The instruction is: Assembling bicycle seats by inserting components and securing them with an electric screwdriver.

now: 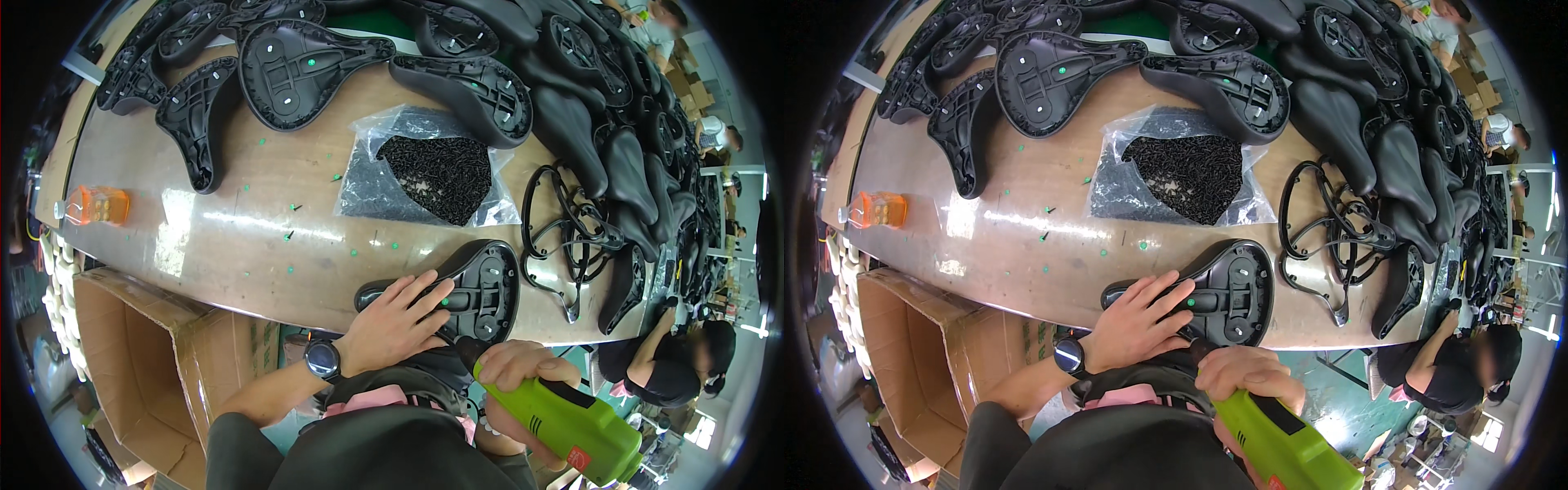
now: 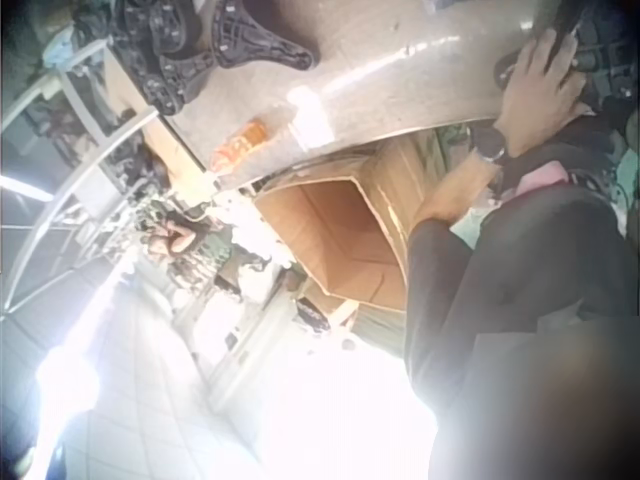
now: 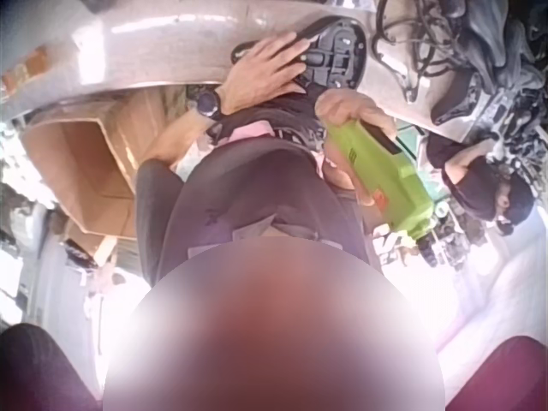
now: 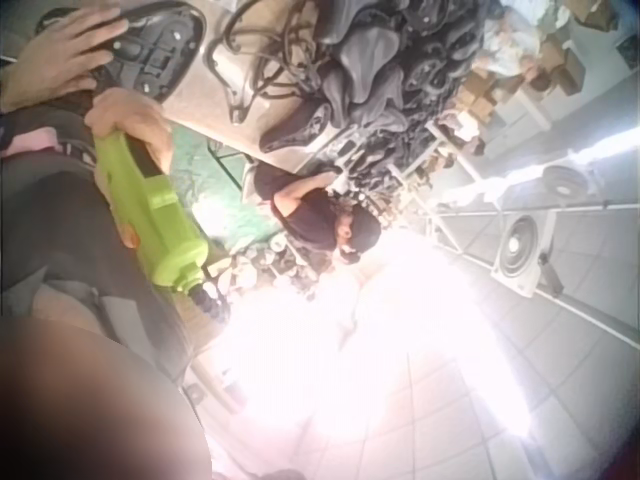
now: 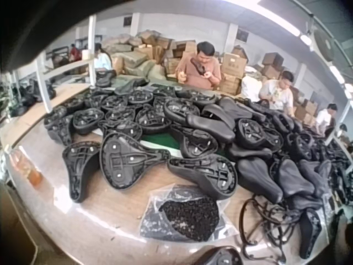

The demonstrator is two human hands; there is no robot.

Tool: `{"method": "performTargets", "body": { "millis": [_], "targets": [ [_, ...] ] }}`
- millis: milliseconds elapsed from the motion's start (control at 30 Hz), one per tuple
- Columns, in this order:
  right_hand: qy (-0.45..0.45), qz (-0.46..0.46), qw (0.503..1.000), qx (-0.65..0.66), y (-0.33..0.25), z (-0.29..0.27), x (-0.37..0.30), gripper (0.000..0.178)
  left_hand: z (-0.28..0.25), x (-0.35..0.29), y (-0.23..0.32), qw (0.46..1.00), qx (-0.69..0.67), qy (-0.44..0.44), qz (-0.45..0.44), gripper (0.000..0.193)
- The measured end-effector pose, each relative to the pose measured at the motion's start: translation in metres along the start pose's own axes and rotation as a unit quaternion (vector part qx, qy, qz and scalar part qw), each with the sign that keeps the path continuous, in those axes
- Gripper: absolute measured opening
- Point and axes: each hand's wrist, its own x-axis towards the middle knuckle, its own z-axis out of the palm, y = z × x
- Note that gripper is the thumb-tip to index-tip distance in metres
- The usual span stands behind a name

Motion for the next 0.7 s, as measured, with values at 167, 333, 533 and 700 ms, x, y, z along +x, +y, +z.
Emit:
{"method": "performTargets", "body": {
  "millis": [167, 333, 533, 700],
  "targets": [
    [0.083, 0.021, 0.996, -0.006, -0.012, 0.007, 0.000, 0.049, 0.001, 0.000, -0.001, 1.000, 0.002, -0.009, 0.001, 0.037],
    [0.036, 0.003, 0.999, 0.028, -0.011, -0.002, 0.003, 0.101, 0.008, -0.005, -0.002, 0.999, 0.034, -0.011, 0.020, 0.038],
    [0.133, -0.016, 0.990, 0.035, -0.029, -0.019, -0.001, 0.102, 0.004, 0.002, 0.010, 0.995, 0.095, -0.015, 0.021, 0.036],
    [0.178, -0.022, 0.982, 0.053, -0.039, -0.029, -0.003, 0.102, 0.017, -0.001, -0.003, 0.993, 0.064, -0.064, 0.081, 0.030]
  ]
}}
